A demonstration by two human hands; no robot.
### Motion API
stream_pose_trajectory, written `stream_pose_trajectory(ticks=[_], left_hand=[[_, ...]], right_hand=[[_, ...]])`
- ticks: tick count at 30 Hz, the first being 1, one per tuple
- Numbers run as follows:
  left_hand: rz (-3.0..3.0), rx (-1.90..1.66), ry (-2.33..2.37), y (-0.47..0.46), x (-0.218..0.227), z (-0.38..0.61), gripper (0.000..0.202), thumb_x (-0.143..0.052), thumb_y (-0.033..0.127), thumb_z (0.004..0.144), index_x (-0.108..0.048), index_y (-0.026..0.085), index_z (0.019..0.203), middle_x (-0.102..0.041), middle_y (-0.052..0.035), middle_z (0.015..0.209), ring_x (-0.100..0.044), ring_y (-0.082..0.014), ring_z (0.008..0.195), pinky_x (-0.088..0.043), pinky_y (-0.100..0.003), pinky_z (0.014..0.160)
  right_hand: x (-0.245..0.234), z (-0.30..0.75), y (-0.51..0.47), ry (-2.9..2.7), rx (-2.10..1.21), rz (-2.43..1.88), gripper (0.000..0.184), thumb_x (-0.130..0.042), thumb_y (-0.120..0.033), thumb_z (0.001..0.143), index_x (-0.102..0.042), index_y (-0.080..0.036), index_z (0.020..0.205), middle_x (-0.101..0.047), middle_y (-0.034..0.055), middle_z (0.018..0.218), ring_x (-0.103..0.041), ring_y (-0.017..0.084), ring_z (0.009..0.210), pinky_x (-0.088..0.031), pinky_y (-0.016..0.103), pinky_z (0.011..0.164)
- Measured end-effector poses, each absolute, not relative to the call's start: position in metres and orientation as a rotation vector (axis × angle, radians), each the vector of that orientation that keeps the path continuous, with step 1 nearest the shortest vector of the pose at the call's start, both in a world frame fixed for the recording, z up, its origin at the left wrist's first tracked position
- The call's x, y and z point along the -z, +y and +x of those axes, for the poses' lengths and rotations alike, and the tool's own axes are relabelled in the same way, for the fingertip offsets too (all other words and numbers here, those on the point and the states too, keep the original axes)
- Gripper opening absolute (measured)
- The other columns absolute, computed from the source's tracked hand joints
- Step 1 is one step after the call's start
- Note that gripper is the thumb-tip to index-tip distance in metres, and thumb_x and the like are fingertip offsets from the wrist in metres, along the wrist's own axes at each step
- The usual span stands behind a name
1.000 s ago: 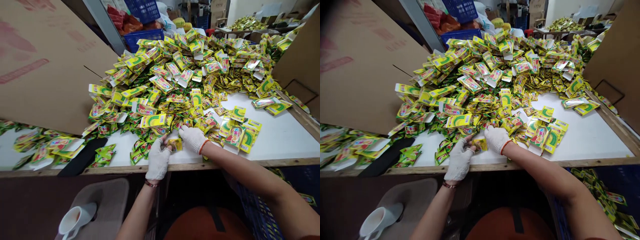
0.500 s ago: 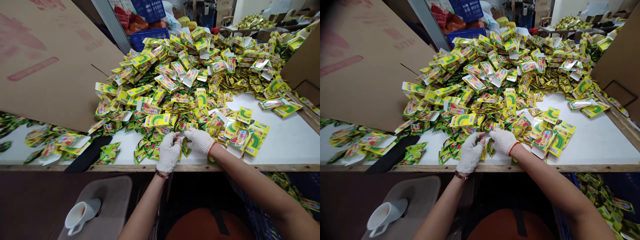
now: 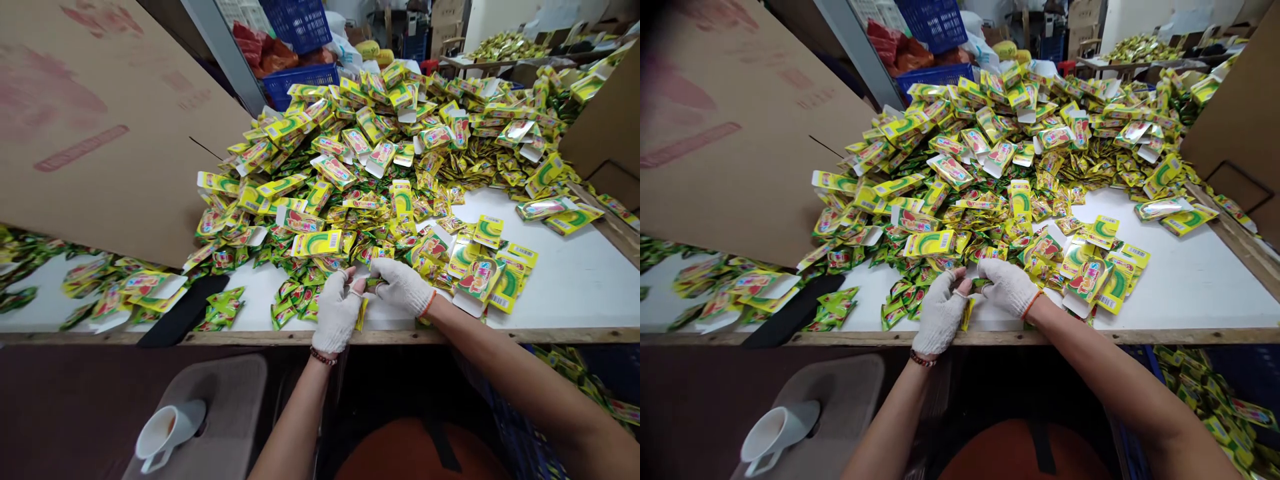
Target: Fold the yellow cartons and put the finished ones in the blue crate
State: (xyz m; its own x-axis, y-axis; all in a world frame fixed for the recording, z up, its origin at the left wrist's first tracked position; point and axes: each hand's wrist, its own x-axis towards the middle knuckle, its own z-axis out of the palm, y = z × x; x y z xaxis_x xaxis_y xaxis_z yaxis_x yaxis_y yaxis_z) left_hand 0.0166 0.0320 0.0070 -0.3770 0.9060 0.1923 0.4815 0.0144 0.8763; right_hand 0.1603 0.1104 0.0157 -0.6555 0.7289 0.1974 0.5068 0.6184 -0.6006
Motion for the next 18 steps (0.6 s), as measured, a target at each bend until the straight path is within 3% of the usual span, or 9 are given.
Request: stream_pose_trajectory(ticks=[5,10,15,18], left_hand=[[1.38,-1.276,1.663,0.025,-0.017,0.019,0.03,-0.06,0.046,0.084,-0.068,0.017,0.09,-0.068,-0.0026,0.083,-0.059,-0.0169,0.078,-0.047,-0.027,0.071],[1.267,-1.351,1.591,0.019,-0.019,0.016,0.03,-0.056,0.046,0.085,-0.06,0.018,0.076,-0.056,0.0022,0.066,-0.046,-0.0117,0.061,-0.038,-0.024,0.059],[1.324,-1.313,1.647,0.019,-0.019,0.018,0.039,-0.049,0.048,0.089,-0.048,0.019,0.063,-0.043,0.0037,0.059,-0.038,-0.0115,0.058,-0.033,-0.024,0.056],[1.331,-1.34,1.638,0.021,-0.019,0.017,0.039,-0.052,0.05,0.088,-0.049,0.02,0.064,-0.046,0.0031,0.061,-0.04,-0.0121,0.06,-0.034,-0.024,0.057]], right_hand=[[-0.016,0.159,0.111,-2.133,-0.977,-0.814,0.013,-0.06,-0.013,0.076,-0.057,-0.018,0.087,-0.057,-0.001,0.081,-0.051,0.014,0.075,-0.041,0.025,0.07],[-0.028,0.162,0.104,-2.084,-1.299,-0.761,0.013,-0.056,-0.031,0.084,-0.054,-0.018,0.084,-0.047,-0.0043,0.069,-0.042,0.011,0.065,-0.034,0.023,0.06],[-0.03,0.161,0.104,-2.158,-1.238,-0.737,0.028,-0.049,-0.035,0.085,-0.037,-0.02,0.065,-0.035,-0.0047,0.065,-0.033,0.01,0.063,-0.027,0.024,0.057],[-0.026,0.157,0.105,-2.181,-1.208,-0.774,0.029,-0.045,-0.034,0.086,-0.034,-0.021,0.063,-0.034,-0.0045,0.064,-0.033,0.011,0.063,-0.026,0.024,0.057]])
